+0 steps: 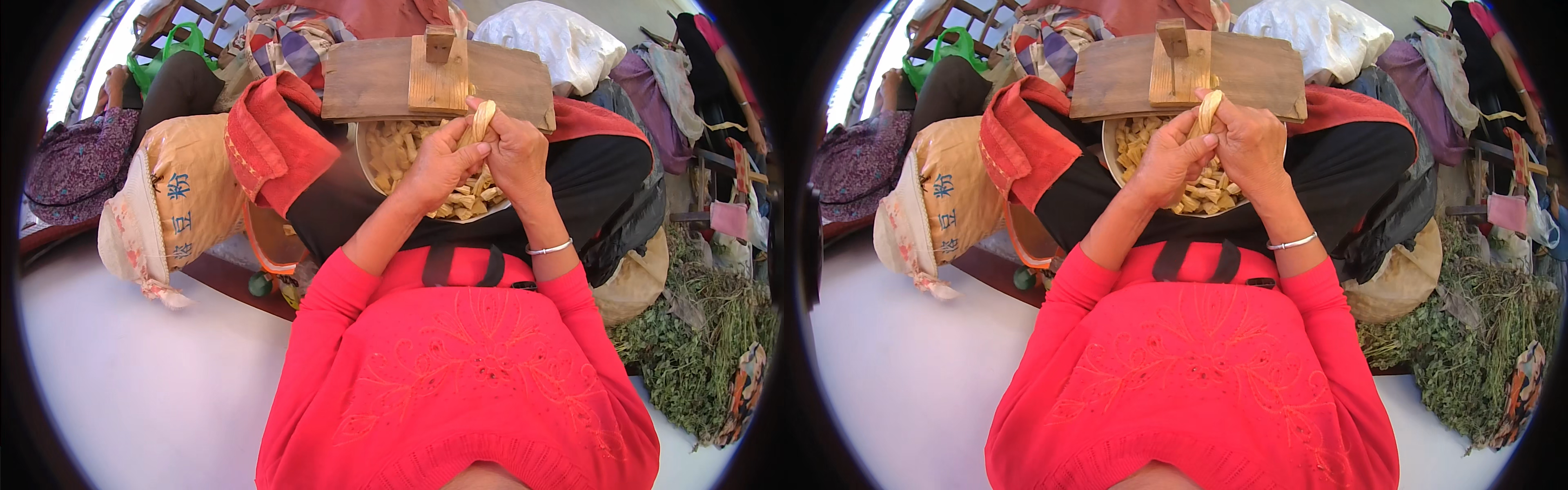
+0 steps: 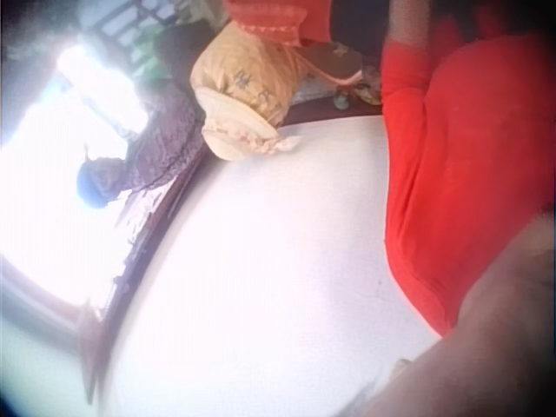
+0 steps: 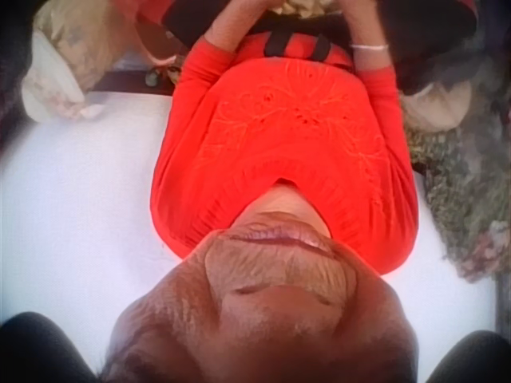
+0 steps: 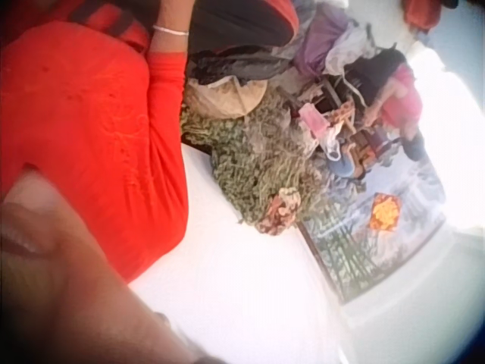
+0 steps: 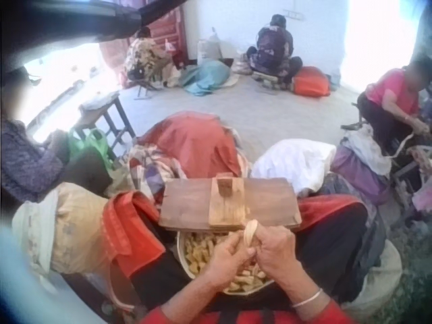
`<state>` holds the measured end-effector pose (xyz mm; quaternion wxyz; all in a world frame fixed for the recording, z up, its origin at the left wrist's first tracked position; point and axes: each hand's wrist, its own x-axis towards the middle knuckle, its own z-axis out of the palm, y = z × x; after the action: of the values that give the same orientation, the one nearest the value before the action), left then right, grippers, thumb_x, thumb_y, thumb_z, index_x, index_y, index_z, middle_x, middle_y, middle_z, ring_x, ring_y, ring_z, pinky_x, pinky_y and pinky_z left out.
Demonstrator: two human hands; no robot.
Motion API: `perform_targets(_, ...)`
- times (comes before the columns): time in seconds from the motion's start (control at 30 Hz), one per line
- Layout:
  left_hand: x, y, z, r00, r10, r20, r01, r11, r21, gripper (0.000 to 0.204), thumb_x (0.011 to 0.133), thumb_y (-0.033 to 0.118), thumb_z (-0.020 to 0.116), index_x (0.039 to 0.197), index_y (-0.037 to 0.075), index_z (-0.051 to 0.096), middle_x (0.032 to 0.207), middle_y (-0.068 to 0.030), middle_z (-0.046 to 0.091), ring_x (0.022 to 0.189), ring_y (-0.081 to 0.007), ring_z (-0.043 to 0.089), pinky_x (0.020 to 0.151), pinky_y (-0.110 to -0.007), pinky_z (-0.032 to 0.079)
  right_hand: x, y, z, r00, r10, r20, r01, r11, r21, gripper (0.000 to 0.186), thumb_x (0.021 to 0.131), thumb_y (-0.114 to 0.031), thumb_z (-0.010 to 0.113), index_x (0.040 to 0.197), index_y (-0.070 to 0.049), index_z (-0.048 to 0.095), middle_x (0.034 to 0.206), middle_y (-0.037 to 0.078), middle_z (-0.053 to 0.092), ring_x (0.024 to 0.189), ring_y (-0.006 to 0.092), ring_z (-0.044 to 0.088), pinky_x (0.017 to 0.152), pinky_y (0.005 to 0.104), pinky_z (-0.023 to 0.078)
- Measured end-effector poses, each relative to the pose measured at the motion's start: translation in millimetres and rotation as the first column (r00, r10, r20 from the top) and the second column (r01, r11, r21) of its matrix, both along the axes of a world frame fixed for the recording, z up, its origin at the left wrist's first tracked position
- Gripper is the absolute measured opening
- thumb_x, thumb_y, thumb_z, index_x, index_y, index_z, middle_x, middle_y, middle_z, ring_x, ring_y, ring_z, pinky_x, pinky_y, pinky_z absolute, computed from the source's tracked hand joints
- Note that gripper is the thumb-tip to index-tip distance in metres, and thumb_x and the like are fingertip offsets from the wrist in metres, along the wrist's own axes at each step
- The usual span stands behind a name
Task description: The person folds and splits thin bamboo strips over a wooden jig while sitting among other people performing similar tasks, placing the resulting pieces into a metal bowl.
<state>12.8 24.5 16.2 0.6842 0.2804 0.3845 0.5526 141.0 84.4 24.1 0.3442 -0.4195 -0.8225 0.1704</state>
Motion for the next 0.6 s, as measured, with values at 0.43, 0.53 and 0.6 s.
perform_targets(0.43,-5,-12,-18,0.133,0.493,-0.860,0.236,0.827,0.511,0.032,0.079,0.004,0.062,0.111,0.004,0.060,0.095,-0.0141,0.064,0.083,-0.0338,0.061,0.071,-0.038,0.050,21,-11,-55,0.814,-0.115,-0.569,-0.478,0.424,-0.769,0.029,0.095,-0.028,0.057,0.091,-0.001,0.067,0.088,0.000,0.066,0.078,0.0097,0.060,0.065,0.0272,0.047)
perform_targets(0.53,-3,-13,-22,0.313,0.511,-0.801,0.182,0.795,0.578,0.034,0.080,0.005,0.062,0.114,0.003,0.059,0.108,-0.0157,0.062,0.091,-0.0351,0.059,0.078,-0.038,0.049,19,-18,-42,0.569,-0.417,-0.709,-0.748,0.096,-0.657,0.024,0.094,-0.021,0.058,0.107,-0.001,0.063,0.103,0.003,0.064,0.091,0.0127,0.060,0.077,0.0241,0.048)
perform_targets(0.6,-1,-13,-15,0.454,0.462,-0.762,0.138,0.809,0.572,0.034,0.081,0.006,0.062,0.115,0.002,0.058,0.115,-0.0174,0.058,0.095,-0.0355,0.058,0.081,-0.039,0.048,18,-16,-38,0.565,-0.376,-0.735,-0.749,0.141,-0.648,0.020,0.093,-0.016,0.058,0.102,0.001,0.065,0.106,0.003,0.063,0.094,0.0124,0.059,0.081,0.0266,0.047)
